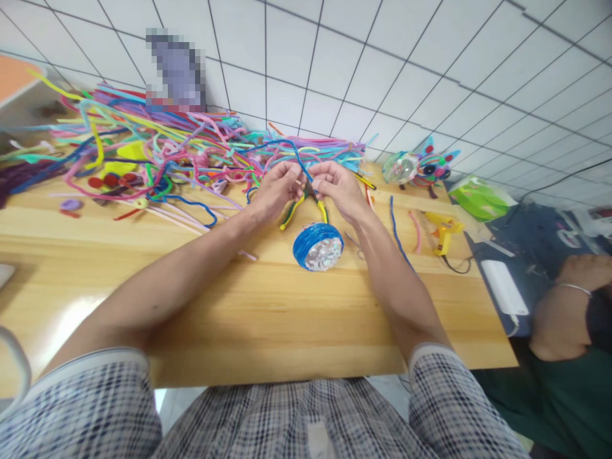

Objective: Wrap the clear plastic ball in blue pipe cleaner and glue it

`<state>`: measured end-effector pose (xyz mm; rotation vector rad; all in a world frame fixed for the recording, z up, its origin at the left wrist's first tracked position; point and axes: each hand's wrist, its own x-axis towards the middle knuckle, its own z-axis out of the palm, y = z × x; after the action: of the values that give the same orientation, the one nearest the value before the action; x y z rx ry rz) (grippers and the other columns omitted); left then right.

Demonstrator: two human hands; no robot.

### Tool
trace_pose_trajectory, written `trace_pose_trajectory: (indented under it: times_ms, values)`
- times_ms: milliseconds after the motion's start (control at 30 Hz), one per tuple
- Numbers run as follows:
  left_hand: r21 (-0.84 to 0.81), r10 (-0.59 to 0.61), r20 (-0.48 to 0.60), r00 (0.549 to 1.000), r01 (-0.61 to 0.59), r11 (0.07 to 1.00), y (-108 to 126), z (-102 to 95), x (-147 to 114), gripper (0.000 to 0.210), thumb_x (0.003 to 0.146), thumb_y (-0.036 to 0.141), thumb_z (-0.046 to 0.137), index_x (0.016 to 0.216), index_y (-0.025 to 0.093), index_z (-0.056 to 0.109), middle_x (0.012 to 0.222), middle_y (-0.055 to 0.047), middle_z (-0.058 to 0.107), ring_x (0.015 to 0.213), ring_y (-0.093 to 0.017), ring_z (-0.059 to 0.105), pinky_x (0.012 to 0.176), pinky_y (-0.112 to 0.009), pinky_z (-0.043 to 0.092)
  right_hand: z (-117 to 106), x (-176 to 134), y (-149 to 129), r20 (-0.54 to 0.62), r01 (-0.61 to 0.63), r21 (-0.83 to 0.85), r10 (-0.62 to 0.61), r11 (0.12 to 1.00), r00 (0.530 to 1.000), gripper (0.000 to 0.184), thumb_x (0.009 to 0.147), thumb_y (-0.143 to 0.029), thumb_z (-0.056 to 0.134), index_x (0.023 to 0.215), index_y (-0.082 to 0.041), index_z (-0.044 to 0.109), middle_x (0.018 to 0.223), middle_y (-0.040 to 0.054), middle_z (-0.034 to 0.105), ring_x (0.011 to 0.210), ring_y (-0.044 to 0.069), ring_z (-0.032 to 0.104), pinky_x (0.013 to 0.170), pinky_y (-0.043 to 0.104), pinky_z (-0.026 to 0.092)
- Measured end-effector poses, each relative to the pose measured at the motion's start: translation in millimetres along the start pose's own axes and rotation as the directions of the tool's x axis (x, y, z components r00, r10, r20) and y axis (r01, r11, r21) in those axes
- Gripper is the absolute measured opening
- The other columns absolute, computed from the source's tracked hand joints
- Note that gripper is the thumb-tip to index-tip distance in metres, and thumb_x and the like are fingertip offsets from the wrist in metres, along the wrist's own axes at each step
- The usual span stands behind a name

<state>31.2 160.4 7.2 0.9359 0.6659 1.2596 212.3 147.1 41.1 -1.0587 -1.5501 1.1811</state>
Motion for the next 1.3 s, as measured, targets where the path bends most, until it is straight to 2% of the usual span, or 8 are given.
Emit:
trace_pose_trajectory:
  times_ms: [167,433,733,833,967,1067,1200,1300]
  values:
    - [-0.081,-0.080,0.029,0.996,0.082,0.993,9.6,-3.6,4.5,0.018,0.103,0.031,0.086,0.095,0.020,0.073,0.076,0.005,0.069,0.054,-0.007,0.063,0.053,-0.020,0.050,-0.5,-0.5,-0.6,0.072,-0.057,0.046,0.054,0.997,0.996,0.035,0.071,-0.030,0.082,0.103,-0.022,0.071,0.083,-0.0039,0.070,0.069,0.012,0.061,0.061,0.024,0.053]
    - [-0.145,-0.052,-0.028,0.998,0.047,0.988,8.2,-3.9,3.2,0.029,0.101,0.016,0.085,0.081,0.020,0.064,0.072,0.006,0.071,0.053,-0.005,0.060,0.052,-0.017,0.048,6.3,-4.6,-5.2,0.087,-0.150,0.138,0.139,0.979,0.987,0.039,0.065,-0.029,0.087,0.100,-0.019,0.075,0.082,-0.0041,0.072,0.065,0.009,0.060,0.059,0.022,0.053]
    - [-0.176,-0.096,-0.032,0.995,0.089,0.980,14.2,-3.1,4.3,0.024,0.102,0.016,0.085,0.086,0.021,0.066,0.076,0.007,0.072,0.054,-0.004,0.064,0.054,-0.016,0.052,-0.6,-5.2,-10.3,0.112,-0.244,0.187,0.226,0.952,0.968,0.034,0.063,-0.022,0.083,0.096,-0.019,0.075,0.076,-0.0049,0.069,0.060,0.008,0.056,0.056,0.021,0.049]
    - [-0.136,-0.043,-0.032,0.999,0.038,0.990,14.4,-3.4,4.7,0.032,0.100,0.018,0.087,0.081,0.020,0.062,0.075,0.006,0.071,0.054,-0.004,0.063,0.054,-0.015,0.052,-2.9,-5.7,-11.4,0.141,-0.254,0.154,0.233,0.955,0.962,0.034,0.065,-0.023,0.084,0.098,-0.019,0.075,0.077,-0.0044,0.068,0.061,0.009,0.056,0.057,0.022,0.049]
    - [-0.024,0.068,-0.053,0.996,-0.069,0.997,9.9,-0.7,2.5,0.038,0.095,0.028,0.094,0.080,0.021,0.060,0.072,0.005,0.070,0.056,-0.005,0.063,0.054,-0.014,0.053,1.7,-5.7,-8.2,0.147,-0.198,0.107,0.181,0.974,0.972,0.035,0.072,-0.040,0.092,0.095,-0.021,0.073,0.076,-0.0041,0.066,0.064,0.010,0.055,0.058,0.023,0.046]
    - [0.012,0.081,-0.013,0.997,-0.081,0.997,8.6,2.2,0.2,0.041,0.091,0.035,0.098,0.083,0.022,0.060,0.070,0.005,0.070,0.058,-0.007,0.065,0.056,-0.016,0.055,5.1,-4.7,-4.3,0.117,-0.098,0.054,0.091,0.994,0.989,0.038,0.079,-0.053,0.089,0.088,-0.022,0.069,0.072,-0.0043,0.062,0.064,0.011,0.053,0.061,0.024,0.044]
    - [-0.039,0.063,-0.008,0.998,-0.064,0.997,10.8,3.3,0.8,0.038,0.094,0.035,0.096,0.083,0.021,0.062,0.071,0.005,0.070,0.058,-0.009,0.068,0.055,-0.019,0.053,3.1,-4.7,-1.4,-0.031,0.047,-0.175,-0.053,0.983,0.998,0.026,0.086,-0.045,0.080,0.084,-0.023,0.068,0.075,-0.0026,0.066,0.068,0.014,0.054,0.068,0.029,0.046]
    - [-0.047,0.071,-0.046,0.996,-0.073,0.996,12.8,0.5,4.5,0.038,0.097,0.039,0.093,0.083,0.020,0.063,0.071,0.004,0.070,0.059,-0.011,0.070,0.055,-0.022,0.053,-1.9,-6.3,-2.5,-0.083,0.130,-0.407,-0.179,0.904,0.980,0.015,0.092,-0.036,0.074,0.085,-0.024,0.070,0.080,-0.0008,0.071,0.077,0.018,0.059,0.074,0.032,0.046]
